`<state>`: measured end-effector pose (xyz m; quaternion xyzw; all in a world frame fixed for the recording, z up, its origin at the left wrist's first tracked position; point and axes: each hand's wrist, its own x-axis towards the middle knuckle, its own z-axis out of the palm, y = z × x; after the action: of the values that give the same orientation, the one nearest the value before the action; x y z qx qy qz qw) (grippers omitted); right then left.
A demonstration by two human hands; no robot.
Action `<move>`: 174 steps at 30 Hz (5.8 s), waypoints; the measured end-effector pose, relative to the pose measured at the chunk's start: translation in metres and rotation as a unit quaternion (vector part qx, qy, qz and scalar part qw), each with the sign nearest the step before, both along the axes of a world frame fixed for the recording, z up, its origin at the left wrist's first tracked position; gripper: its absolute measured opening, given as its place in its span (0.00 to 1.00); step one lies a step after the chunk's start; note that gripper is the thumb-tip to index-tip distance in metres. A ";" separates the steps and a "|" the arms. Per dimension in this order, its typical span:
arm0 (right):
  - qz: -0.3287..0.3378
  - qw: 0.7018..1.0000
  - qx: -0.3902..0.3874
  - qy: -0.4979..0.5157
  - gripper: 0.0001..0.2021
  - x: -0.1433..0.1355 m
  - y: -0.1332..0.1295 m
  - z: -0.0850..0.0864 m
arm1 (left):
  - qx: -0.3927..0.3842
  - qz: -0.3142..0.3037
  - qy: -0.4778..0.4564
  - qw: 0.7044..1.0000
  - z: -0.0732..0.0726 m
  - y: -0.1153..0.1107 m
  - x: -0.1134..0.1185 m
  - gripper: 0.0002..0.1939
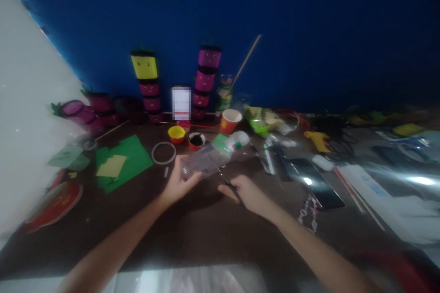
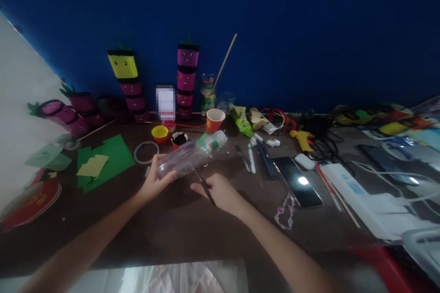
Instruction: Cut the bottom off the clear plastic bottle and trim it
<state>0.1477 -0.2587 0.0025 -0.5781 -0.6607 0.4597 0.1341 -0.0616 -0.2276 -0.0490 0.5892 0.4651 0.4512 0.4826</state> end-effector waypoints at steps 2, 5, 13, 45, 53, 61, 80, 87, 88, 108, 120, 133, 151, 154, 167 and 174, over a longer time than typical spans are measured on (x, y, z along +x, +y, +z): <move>-0.001 1.000 -0.001 -0.004 0.27 0.000 -0.001 0.002 | 0.038 0.007 0.028 0.999 -0.001 0.002 -0.003 0.26; -0.015 1.000 -0.003 -0.021 0.28 0.002 -0.002 0.000 | 0.082 0.014 0.067 0.994 -0.003 0.005 -0.006 0.30; 0.030 0.998 -0.018 0.051 0.30 0.008 -0.003 -0.003 | -0.016 -0.053 -0.007 0.998 -0.004 -0.002 0.000 0.23; 0.041 0.999 0.015 0.023 0.26 0.013 0.007 -0.011 | 0.055 -0.004 0.065 0.996 -0.008 -0.005 0.000 0.27; -0.003 1.000 0.000 -0.020 0.27 0.005 0.000 -0.001 | 0.099 0.033 0.110 0.988 -0.013 -0.002 -0.003 0.32; 0.011 0.999 -0.005 0.030 0.27 0.012 -0.005 -0.014 | 0.102 0.007 0.114 0.988 -0.013 -0.006 -0.003 0.33; -0.016 0.994 0.109 -0.026 0.23 0.016 -0.014 -0.032 | 0.137 0.032 0.119 0.983 -0.018 -0.017 0.000 0.35; 0.035 0.995 0.088 -0.015 0.24 0.021 -0.011 -0.025 | 0.107 -0.028 0.079 0.991 -0.014 -0.015 -0.004 0.33; 0.034 0.995 0.090 -0.018 0.24 0.023 -0.011 -0.026 | 0.106 -0.030 0.077 0.991 -0.015 -0.015 -0.004 0.33; -0.027 0.984 0.173 -0.017 0.24 0.011 -0.007 -0.040 | 0.043 -0.045 -0.013 0.998 -0.018 -0.018 0.002 0.27; 0.047 0.997 0.049 0.041 0.24 0.016 0.000 -0.020 | 0.066 -0.034 0.032 0.997 -0.017 -0.013 -0.001 0.29; 0.056 0.998 -0.015 0.005 0.28 0.014 0.006 -0.006 | 0.085 -0.006 0.121 0.989 -0.007 -0.012 0.000 0.29; -0.002 1.000 -0.007 -0.028 0.30 0.012 -0.011 0.006 | 0.218 0.004 0.242 0.945 -0.017 -0.001 -0.008 0.34; 0.004 1.000 -0.016 0.000 0.29 0.016 -0.014 0.006 | 0.221 -0.012 0.245 0.944 -0.010 0.002 -0.009 0.31; 0.004 0.998 0.037 0.044 0.23 0.012 -0.011 -0.019 | 0.108 0.003 0.159 0.981 -0.016 -0.019 -0.001 0.34; 0.052 0.997 0.035 0.035 0.22 0.025 -0.009 -0.006 | 0.150 -0.015 0.168 0.974 -0.014 -0.018 -0.002 0.34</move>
<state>0.1732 -0.2675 -0.0037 -0.5211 -0.7005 0.4629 0.1532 -0.0635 -0.2452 -0.0628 0.7289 0.4579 0.4032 0.3106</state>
